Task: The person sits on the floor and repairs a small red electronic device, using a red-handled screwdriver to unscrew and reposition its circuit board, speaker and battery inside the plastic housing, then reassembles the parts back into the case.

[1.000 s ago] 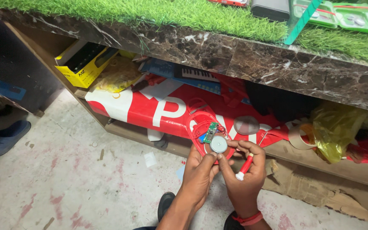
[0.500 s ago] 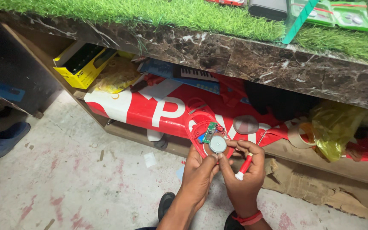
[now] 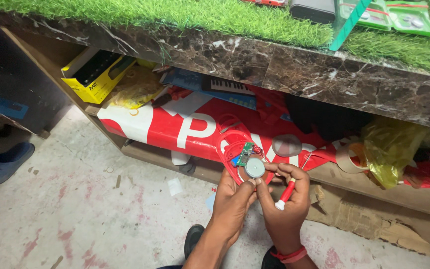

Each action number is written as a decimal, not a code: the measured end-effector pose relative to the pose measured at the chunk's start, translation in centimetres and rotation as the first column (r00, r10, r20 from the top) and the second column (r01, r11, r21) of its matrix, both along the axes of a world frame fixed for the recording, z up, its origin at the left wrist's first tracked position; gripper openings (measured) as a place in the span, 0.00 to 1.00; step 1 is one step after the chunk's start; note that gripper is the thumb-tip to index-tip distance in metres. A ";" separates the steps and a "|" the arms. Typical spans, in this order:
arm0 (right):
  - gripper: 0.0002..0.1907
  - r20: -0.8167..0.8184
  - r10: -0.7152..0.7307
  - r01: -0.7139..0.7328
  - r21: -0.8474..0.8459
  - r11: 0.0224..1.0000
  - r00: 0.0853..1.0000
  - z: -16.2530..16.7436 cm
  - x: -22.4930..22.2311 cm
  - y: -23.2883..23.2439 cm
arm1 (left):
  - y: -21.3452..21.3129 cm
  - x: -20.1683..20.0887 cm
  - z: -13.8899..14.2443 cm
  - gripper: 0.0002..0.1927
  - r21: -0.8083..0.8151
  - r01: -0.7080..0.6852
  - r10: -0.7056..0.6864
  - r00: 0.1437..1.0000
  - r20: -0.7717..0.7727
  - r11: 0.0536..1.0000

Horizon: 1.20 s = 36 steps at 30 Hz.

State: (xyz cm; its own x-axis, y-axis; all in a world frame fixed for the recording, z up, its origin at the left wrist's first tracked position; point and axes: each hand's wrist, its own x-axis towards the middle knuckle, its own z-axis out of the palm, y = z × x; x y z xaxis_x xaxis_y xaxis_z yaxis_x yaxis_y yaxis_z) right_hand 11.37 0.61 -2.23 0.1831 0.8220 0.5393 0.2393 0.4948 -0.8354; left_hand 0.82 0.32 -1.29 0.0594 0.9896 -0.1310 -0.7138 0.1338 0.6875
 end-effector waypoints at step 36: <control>0.26 -0.014 0.005 -0.005 0.004 1.000 1.000 -0.3 0.0 0.0 | 0.1 -0.1 -0.3 0.26 0.003 0.006 -0.006 1.000 -0.003 1.000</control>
State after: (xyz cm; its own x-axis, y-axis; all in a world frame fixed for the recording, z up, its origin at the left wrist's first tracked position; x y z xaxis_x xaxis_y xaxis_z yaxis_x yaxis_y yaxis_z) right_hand 11.33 0.65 -2.48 0.1867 0.8207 0.5399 0.2252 0.4992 -0.8367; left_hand 0.70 0.39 -1.55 0.0651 0.9897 -0.1277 -0.7111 0.1358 0.6898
